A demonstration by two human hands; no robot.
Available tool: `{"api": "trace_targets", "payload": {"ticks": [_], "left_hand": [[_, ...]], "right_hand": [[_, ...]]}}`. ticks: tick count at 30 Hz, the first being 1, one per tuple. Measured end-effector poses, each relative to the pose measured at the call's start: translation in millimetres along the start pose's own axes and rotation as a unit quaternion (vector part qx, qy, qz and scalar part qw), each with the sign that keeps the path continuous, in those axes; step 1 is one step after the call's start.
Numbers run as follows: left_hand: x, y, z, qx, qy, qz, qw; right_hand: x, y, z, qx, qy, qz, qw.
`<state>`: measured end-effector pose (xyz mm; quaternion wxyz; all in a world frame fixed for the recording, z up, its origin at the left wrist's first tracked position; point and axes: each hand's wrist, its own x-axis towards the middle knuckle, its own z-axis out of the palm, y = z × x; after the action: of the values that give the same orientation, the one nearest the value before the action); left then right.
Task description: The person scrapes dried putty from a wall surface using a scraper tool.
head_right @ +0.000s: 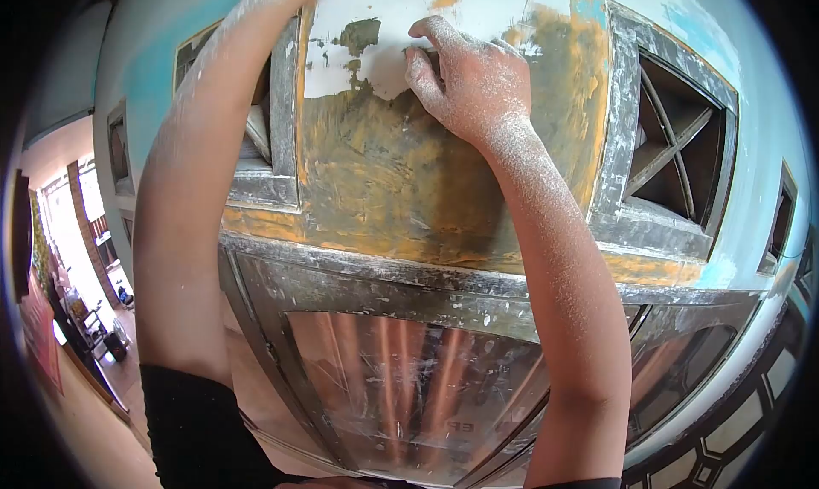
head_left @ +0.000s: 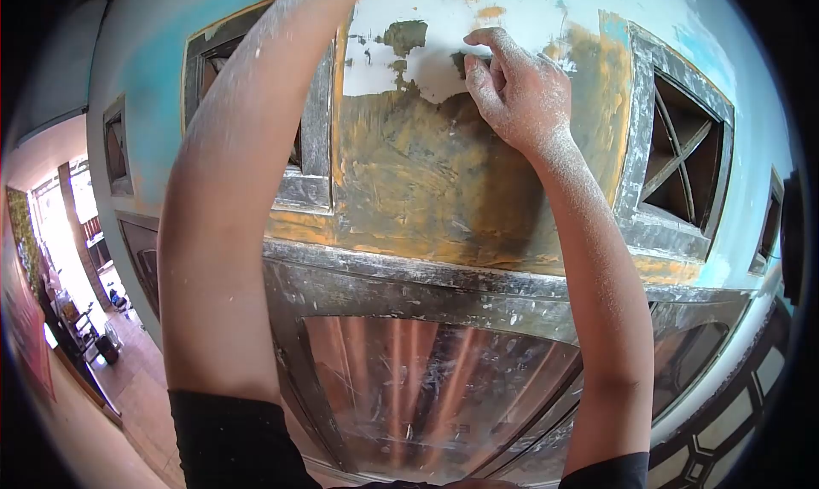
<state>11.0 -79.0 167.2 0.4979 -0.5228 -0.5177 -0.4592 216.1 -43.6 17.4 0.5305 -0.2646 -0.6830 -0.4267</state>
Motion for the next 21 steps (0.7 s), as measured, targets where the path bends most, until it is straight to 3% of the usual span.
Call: {"api": "trace_targets", "payload": {"ticks": [3, 8, 11, 12, 13, 15, 16, 17, 18, 19, 21], "left_hand": [[-7.9, -5.8, 4.5, -0.003, -0.031, 0.019, 0.999], [10.2, -18.5, 6.9, -0.010, 0.003, -0.055, 0.998], [-27.1, -0.8, 1.0, 0.012, -0.034, 0.000, 0.999], [-43.1, 1.1, -0.7, 0.014, -0.035, 0.000, 0.999], [-61.5, 3.5, -1.3, 0.014, -0.042, 0.018, 0.999], [-91.1, 0.4, -5.0, 0.019, -0.050, 0.035, 0.998], [-107.3, -3.8, -6.8, -0.002, -0.072, 0.037, 0.997], [-114.3, -9.2, -11.0, -0.022, -0.084, 0.037, 0.995], [-123.5, -15.0, -3.6, 0.020, -0.153, 0.029, 0.988], [-136.3, -17.7, 7.2, 0.024, -0.152, 0.028, 0.988], [-162.0, -18.9, 18.4, 0.061, -0.043, 0.087, 0.993]], "right_hand": [[1.3, -0.9, 1.3, -0.008, -0.007, 0.000, 1.000], [1.8, 2.1, 3.2, -0.014, 0.018, -0.018, 1.000], [-1.2, 2.8, 5.3, -0.017, 0.040, -0.032, 0.999], [0.6, -9.5, -9.1, -0.017, -0.086, 0.070, 0.994], [-3.3, -4.1, -3.1, -0.013, -0.086, 0.075, 0.993], [-3.5, 2.0, 8.0, -0.007, 0.068, -0.023, 0.997], [-5.6, 0.8, 3.2, -0.029, -0.033, 0.074, 0.996], [-5.8, -3.1, 1.4, -0.027, -0.030, 0.071, 0.997], [-6.3, -6.1, 0.0, -0.031, 0.050, 0.039, 0.998], [-5.1, -7.0, -0.5, -0.033, 0.130, 0.008, 0.991], [-0.1, -0.8, 5.5, -0.046, 0.160, -0.019, 0.986]]}}
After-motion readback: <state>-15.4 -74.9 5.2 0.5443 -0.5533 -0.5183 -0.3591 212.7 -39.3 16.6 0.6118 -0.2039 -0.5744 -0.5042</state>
